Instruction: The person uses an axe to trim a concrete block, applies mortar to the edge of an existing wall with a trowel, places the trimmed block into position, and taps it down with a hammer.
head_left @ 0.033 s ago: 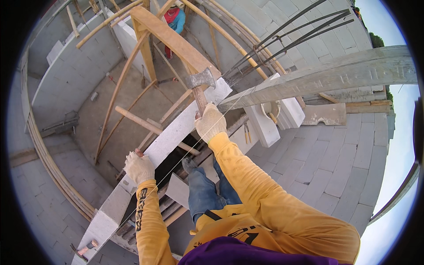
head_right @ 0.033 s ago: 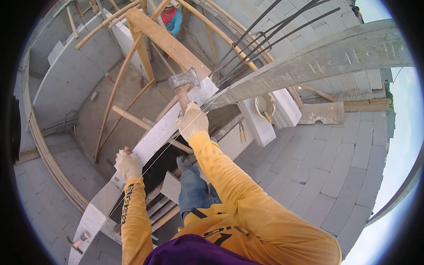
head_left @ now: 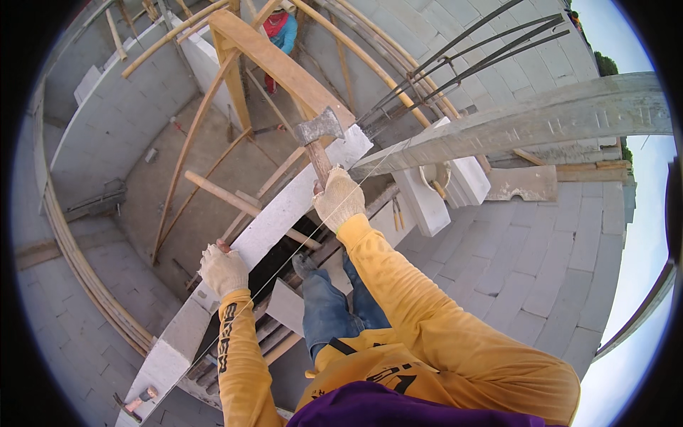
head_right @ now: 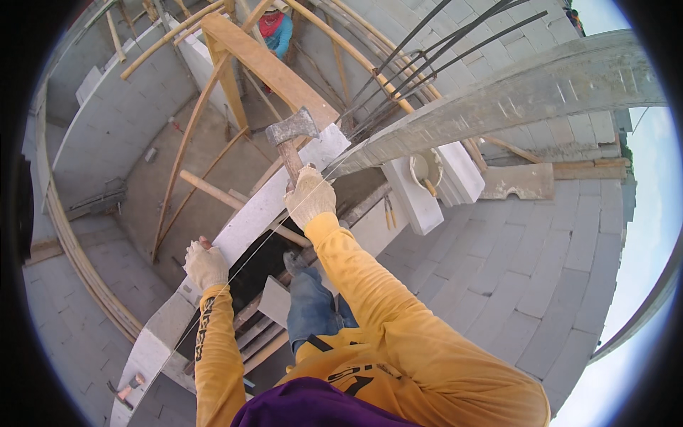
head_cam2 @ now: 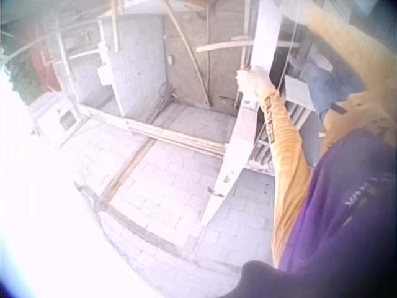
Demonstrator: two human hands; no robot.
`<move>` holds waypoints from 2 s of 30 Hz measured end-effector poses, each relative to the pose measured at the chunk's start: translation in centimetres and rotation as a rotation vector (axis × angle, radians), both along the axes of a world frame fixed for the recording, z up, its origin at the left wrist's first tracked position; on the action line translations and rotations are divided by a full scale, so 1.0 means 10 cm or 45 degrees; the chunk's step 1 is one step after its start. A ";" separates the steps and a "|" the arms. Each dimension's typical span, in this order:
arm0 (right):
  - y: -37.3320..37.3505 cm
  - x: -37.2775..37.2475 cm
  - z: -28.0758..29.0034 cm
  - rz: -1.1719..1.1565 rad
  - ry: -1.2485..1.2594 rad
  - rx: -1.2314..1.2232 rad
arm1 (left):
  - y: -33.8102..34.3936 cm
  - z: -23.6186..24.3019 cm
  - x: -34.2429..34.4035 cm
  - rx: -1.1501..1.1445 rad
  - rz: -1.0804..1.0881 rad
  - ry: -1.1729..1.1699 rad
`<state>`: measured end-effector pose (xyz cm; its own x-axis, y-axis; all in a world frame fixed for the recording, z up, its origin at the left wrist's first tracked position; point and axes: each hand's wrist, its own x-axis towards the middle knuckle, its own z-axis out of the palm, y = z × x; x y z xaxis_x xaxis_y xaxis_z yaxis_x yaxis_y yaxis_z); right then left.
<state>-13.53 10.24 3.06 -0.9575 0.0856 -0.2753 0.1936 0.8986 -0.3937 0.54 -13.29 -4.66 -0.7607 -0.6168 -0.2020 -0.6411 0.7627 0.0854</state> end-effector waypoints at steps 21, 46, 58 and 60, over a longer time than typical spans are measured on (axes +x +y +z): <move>-0.02 -0.06 -0.07 0.046 0.070 -0.038 | 0.01 0.14 -0.06 0.093 0.025 -0.088; 0.16 0.50 0.12 0.634 -0.093 0.130 | -0.01 0.03 -0.02 0.077 0.071 -0.060; 0.23 0.45 0.16 0.617 -0.170 0.166 | -0.01 -0.02 -0.01 0.037 0.060 -0.053; 0.16 0.64 0.18 0.749 -0.237 0.156 | 0.00 0.00 -0.03 0.049 0.052 -0.055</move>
